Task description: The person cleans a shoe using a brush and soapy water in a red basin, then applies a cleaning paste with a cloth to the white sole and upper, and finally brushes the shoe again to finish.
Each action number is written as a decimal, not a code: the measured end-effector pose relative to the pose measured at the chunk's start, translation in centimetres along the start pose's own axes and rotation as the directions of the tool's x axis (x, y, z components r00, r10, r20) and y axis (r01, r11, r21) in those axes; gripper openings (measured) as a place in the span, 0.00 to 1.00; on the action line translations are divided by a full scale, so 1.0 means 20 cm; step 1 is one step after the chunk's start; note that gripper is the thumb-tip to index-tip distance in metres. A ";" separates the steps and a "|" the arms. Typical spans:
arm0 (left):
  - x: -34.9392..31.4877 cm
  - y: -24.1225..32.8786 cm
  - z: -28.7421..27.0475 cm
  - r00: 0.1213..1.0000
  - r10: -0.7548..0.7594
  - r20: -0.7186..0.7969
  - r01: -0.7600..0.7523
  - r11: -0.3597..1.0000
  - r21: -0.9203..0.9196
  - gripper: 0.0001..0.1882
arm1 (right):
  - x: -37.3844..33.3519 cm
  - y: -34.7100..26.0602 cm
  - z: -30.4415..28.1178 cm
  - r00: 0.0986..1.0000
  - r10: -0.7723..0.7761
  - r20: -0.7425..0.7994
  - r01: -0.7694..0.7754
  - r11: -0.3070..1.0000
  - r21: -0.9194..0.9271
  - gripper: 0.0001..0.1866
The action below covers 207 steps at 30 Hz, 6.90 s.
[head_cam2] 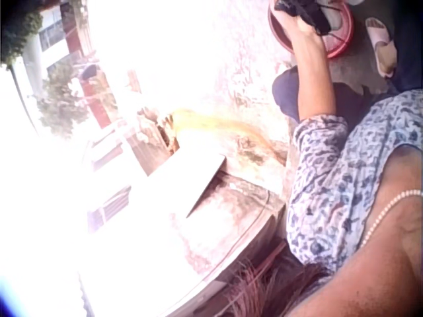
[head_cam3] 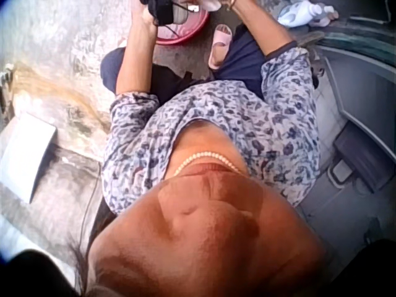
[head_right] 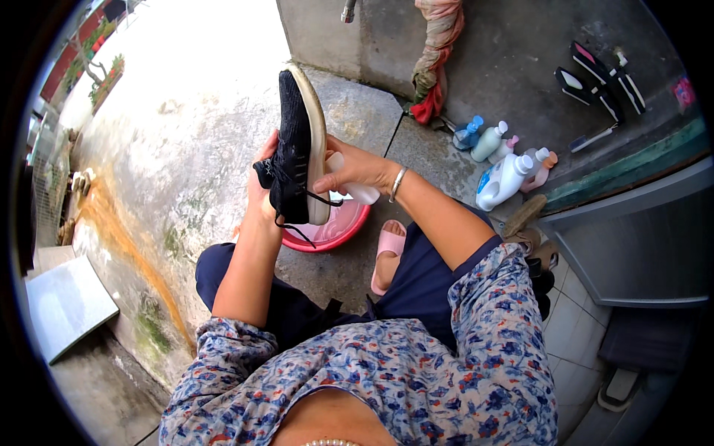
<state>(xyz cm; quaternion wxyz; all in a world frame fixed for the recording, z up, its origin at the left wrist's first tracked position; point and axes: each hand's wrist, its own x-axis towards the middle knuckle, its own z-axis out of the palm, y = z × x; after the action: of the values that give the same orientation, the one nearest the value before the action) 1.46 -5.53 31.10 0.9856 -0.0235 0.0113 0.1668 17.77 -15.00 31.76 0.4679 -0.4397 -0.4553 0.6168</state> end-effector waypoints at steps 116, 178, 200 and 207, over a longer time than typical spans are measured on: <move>-0.22 -0.18 0.09 0.902 0.385 -0.193 -0.026 0.495 0.868 0.15 | 0.08 -0.18 0.13 0.734 -0.386 -0.559 0.626 0.704 0.335 0.34; -0.11 -0.07 0.04 0.800 0.579 -0.159 -0.407 0.718 0.564 0.12 | 0.24 -0.18 0.29 0.676 -0.633 -0.378 0.482 0.768 -0.422 0.23; -0.11 0.01 0.02 0.786 0.566 -0.250 -0.445 0.798 0.408 0.24 | -0.08 0.14 0.30 0.634 -0.143 -0.760 0.510 0.816 0.272 0.19; -0.17 -0.09 0.11 0.882 0.437 -0.174 -0.336 0.845 0.417 0.23 | -0.06 0.06 0.28 0.634 -0.238 -0.736 0.493 0.857 0.148 0.18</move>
<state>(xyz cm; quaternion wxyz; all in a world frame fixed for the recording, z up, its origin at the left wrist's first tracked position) -1.21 -8.30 33.45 0.9066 0.1459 0.1779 0.3538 12.36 -17.17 31.87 0.7879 -0.4485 -0.2142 0.3637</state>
